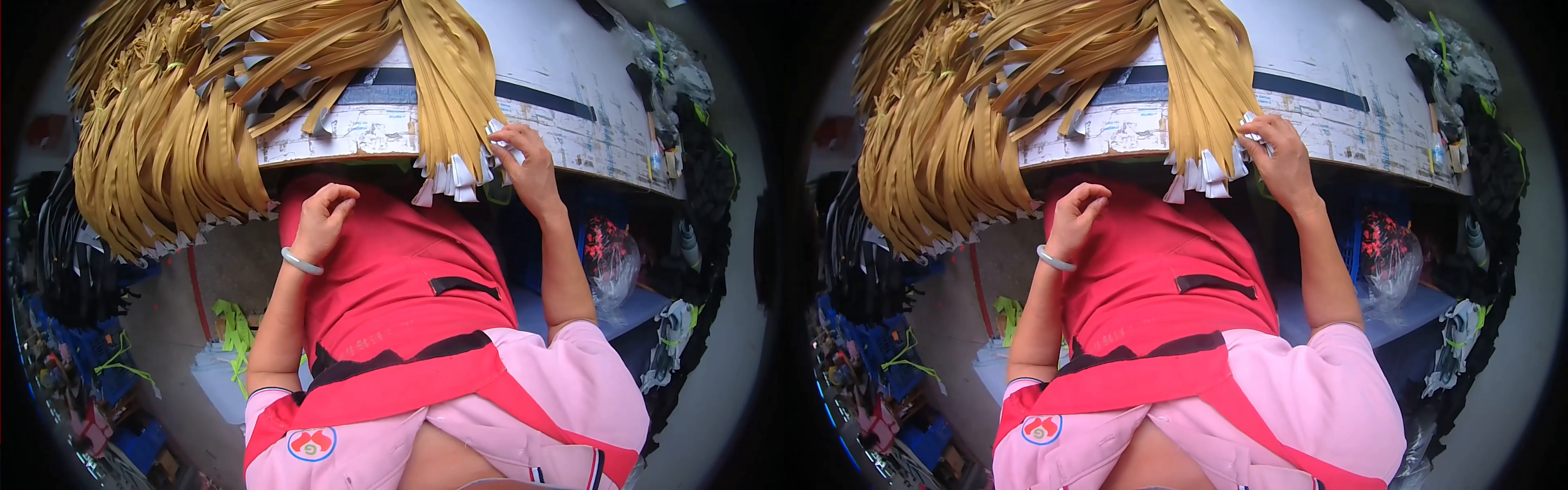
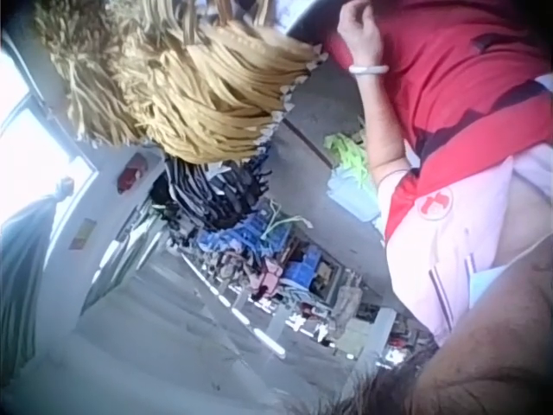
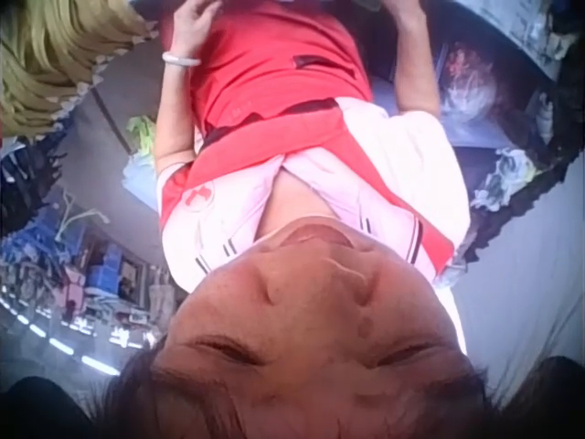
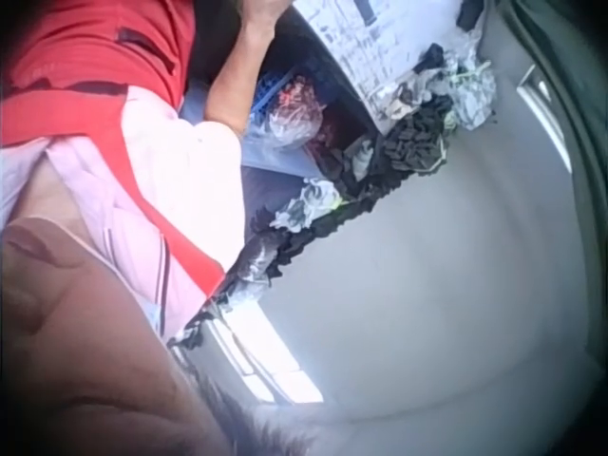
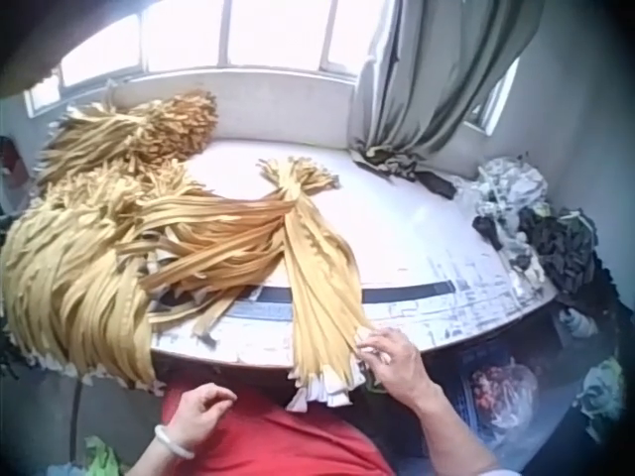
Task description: Organizing and bundling yellow straps on a workbench.
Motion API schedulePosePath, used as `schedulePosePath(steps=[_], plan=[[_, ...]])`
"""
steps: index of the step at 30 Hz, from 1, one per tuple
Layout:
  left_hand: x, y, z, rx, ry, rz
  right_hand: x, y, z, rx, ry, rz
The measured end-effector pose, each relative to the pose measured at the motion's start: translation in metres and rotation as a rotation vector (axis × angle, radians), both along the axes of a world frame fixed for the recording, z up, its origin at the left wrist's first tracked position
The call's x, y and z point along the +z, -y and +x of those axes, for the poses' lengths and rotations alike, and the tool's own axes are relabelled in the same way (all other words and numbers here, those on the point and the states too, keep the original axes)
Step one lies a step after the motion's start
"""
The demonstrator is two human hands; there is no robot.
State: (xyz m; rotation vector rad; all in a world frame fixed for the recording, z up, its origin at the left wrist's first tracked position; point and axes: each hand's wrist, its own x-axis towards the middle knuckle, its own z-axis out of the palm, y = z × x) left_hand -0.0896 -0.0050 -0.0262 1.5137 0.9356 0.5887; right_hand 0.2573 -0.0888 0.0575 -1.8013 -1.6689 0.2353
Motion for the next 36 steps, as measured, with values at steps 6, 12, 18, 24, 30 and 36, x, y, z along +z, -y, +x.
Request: schedulePosePath(steps=[6,12,18,24,30,36], plan=[[0.004,0.013,0.018,-0.088,-0.053,0.181,0.012,0.012,-0.032,0.055,0.014,-0.223],[0.003,0.024,0.011,-0.131,-0.083,0.287,-0.011,0.007,-0.054,0.009,0.004,-0.247],[0.031,0.02,0.058,-0.143,0.043,0.524,-0.002,0.0,-0.063,0.195,-0.053,-0.13],[0.048,-0.002,0.112,-0.176,0.253,0.733,0.01,-0.009,-0.072,0.342,-0.081,-0.152],[0.041,-0.021,0.099,-0.184,0.201,0.607,0.0,-0.029,-0.072,0.403,-0.079,-0.089],[0.04,-0.041,0.091,-0.068,0.45,0.292,-0.014,-0.047,-0.071,0.239,-0.699,-0.192]])
